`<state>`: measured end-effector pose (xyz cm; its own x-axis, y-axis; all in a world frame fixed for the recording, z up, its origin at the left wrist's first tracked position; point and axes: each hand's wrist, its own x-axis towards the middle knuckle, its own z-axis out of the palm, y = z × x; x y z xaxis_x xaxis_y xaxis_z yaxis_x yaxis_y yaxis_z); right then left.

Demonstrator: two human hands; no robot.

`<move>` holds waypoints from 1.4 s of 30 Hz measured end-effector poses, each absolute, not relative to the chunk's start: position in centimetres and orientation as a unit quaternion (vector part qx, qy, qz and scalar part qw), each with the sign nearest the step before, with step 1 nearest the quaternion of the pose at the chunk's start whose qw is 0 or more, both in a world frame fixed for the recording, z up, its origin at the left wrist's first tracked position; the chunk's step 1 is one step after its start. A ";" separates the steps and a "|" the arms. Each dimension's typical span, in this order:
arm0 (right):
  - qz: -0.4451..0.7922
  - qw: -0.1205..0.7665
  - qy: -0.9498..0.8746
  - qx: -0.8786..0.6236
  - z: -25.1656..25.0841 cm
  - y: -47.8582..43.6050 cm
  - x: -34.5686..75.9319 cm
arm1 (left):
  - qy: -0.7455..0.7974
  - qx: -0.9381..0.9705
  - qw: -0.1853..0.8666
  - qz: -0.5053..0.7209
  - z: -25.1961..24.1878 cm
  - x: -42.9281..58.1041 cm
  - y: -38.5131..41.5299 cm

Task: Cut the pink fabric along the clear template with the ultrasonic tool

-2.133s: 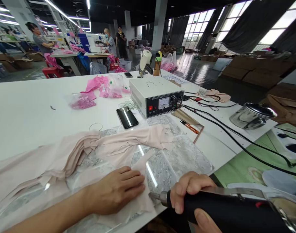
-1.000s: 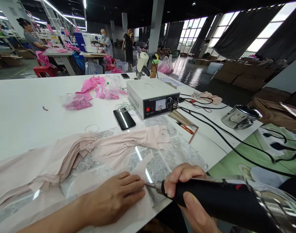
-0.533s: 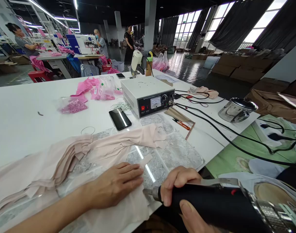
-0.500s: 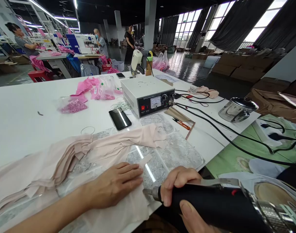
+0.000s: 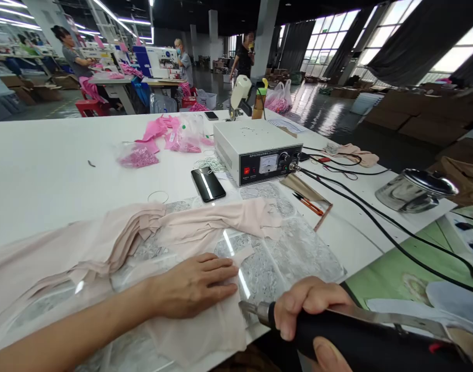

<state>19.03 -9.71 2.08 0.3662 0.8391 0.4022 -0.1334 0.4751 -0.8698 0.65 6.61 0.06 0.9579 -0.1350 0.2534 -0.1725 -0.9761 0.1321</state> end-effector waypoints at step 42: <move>0.304 0.732 -0.452 -0.409 2.4 -9.1 19.1 | -0.048 0.982 0.120 0.140 0.0 0.1 5.7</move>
